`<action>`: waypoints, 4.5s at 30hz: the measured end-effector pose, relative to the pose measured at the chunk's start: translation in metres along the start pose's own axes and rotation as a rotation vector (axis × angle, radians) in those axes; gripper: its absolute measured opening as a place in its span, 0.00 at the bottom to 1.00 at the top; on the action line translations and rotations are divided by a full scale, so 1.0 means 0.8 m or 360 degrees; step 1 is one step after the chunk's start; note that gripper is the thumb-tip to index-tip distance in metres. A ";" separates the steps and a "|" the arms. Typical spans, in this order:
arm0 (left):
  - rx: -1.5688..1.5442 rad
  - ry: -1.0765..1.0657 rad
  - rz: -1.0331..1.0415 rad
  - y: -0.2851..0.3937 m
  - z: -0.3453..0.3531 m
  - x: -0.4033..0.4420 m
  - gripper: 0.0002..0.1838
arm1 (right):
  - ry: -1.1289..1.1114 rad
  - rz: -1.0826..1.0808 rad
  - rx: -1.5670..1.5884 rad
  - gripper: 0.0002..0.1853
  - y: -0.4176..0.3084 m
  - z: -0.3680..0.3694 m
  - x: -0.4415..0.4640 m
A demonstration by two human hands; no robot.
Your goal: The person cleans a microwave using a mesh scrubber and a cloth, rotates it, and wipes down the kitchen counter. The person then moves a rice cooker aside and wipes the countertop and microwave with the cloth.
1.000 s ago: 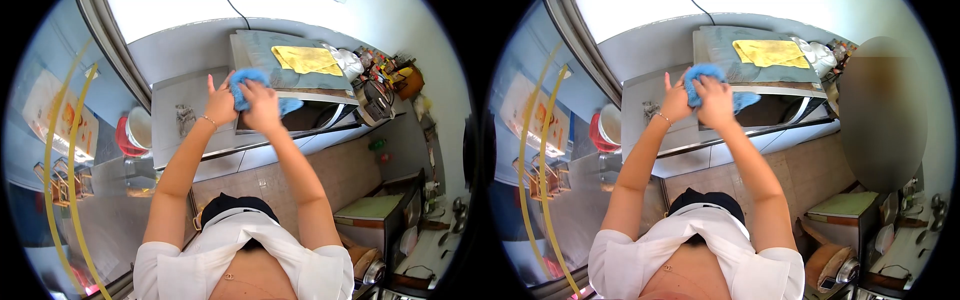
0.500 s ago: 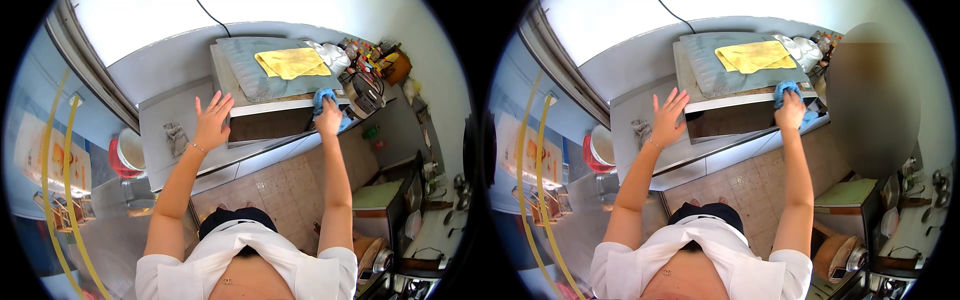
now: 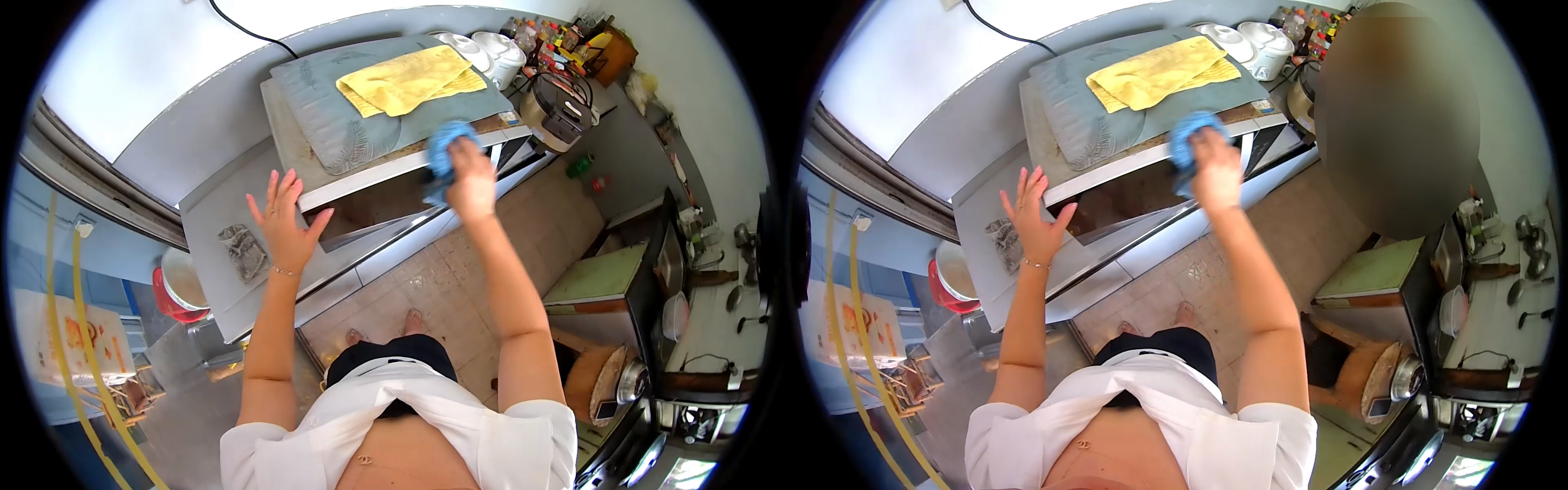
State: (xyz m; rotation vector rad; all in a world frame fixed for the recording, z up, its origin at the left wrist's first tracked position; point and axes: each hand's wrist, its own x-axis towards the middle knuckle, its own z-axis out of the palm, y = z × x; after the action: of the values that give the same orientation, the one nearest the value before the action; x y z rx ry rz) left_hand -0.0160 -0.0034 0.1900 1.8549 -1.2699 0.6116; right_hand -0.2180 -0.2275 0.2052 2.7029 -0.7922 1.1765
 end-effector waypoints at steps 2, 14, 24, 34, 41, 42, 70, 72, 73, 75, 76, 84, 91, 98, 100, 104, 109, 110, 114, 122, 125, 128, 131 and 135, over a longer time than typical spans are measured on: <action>-0.0021 0.0034 -0.0017 0.001 0.002 -0.003 0.30 | 0.0051 0.0103 -0.0251 0.23 0.087 0.003 -0.001; 0.0257 0.0001 -0.0114 0.054 -0.013 0.028 0.27 | 0.0245 0.1539 0.1487 0.20 0.226 -0.017 -0.013; 0.0693 -0.0790 0.0203 0.113 0.076 0.113 0.27 | 0.0115 0.0262 0.0207 0.21 0.166 0.010 0.011; 0.0693 -0.0995 0.0108 0.083 0.053 0.117 0.29 | 0.0614 0.1639 0.2048 0.22 0.161 -0.027 -0.031; 0.0717 -0.0864 0.0042 0.061 0.045 0.115 0.28 | 0.0314 0.0498 0.0344 0.22 0.094 0.064 -0.047; 0.0712 -0.0823 0.0032 0.057 0.045 0.113 0.29 | 0.0361 0.0542 0.0331 0.21 0.090 0.072 -0.051; 0.0357 -0.0472 0.0228 0.057 0.040 0.106 0.36 | 0.0658 0.0755 0.0331 0.18 0.077 0.111 -0.112; 0.0371 -0.0459 0.0233 0.054 0.041 0.108 0.36 | 0.0681 0.0967 0.0444 0.17 0.086 0.150 -0.158; 0.0373 -0.0460 0.0233 0.055 0.043 0.106 0.36 | 0.0404 0.1013 0.0510 0.18 0.092 0.165 -0.186; 0.0366 -0.0472 0.0229 0.057 0.041 0.099 0.36 | -0.0070 0.1214 0.0691 0.20 0.089 0.189 -0.239; 0.0372 -0.0451 0.0244 0.056 0.043 0.106 0.36 | 0.0020 0.1331 0.0735 0.21 0.073 0.190 -0.242; 0.0190 -0.0439 0.0182 0.047 0.044 0.104 0.37 | 0.0819 0.1388 0.1759 0.10 -0.029 0.103 -0.120; 0.0027 -0.0533 0.0166 0.051 0.039 0.108 0.36 | 0.0763 0.0582 0.0772 0.24 -0.033 0.133 -0.051; -0.0022 -0.0618 0.0186 0.050 0.036 0.107 0.37 | 0.1140 0.1919 0.1900 0.31 -0.035 0.171 -0.072; -0.0047 -0.0620 0.0181 0.050 0.036 0.108 0.37 | 0.1068 0.1866 0.2127 0.32 -0.017 0.201 -0.105; -0.0108 -0.0607 0.0171 0.051 0.034 0.110 0.38 | 0.1037 0.1994 0.1886 0.31 -0.020 0.170 -0.074; -0.0189 -0.0592 0.0151 0.050 0.034 0.109 0.39 | 0.1027 0.2013 0.1555 0.34 -0.060 0.088 0.003; -0.0195 -0.0577 0.0157 0.050 0.036 0.113 0.39 | 0.0980 0.1762 0.1518 0.32 -0.045 0.115 -0.022; -0.0200 -0.0583 0.0152 0.049 0.034 0.108 0.40 | 0.1034 0.1638 0.1497 0.28 -0.021 0.191 -0.099; -0.0236 -0.0600 0.0190 0.047 0.036 0.109 0.40 | 0.0628 0.1799 0.1586 0.41 -0.043 0.118 -0.048; -0.0256 -0.0610 0.0194 0.047 0.036 0.108 0.40 | 0.0723 0.1697 0.1518 0.40 -0.033 0.125 -0.037; -0.0260 -0.0584 0.0206 0.045 0.035 0.109 0.40 | 0.0685 0.1443 0.1243 0.36 -0.062 0.169 -0.084; -0.0309 -0.0588 0.0186 0.045 0.036 0.108 0.40 | 0.0366 0.0732 0.0992 0.30 -0.164 0.187 -0.135; -0.0464 -0.0575 0.0095 0.041 0.036 0.106 0.40 | 0.0067 0.0404 0.0904 0.23 -0.196 0.187 -0.135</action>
State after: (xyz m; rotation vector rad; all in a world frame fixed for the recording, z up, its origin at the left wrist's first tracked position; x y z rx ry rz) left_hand -0.0147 -0.0791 0.2482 1.7332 -1.5592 0.1093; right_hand -0.1035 -0.0884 0.0435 3.0598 -0.9350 1.7390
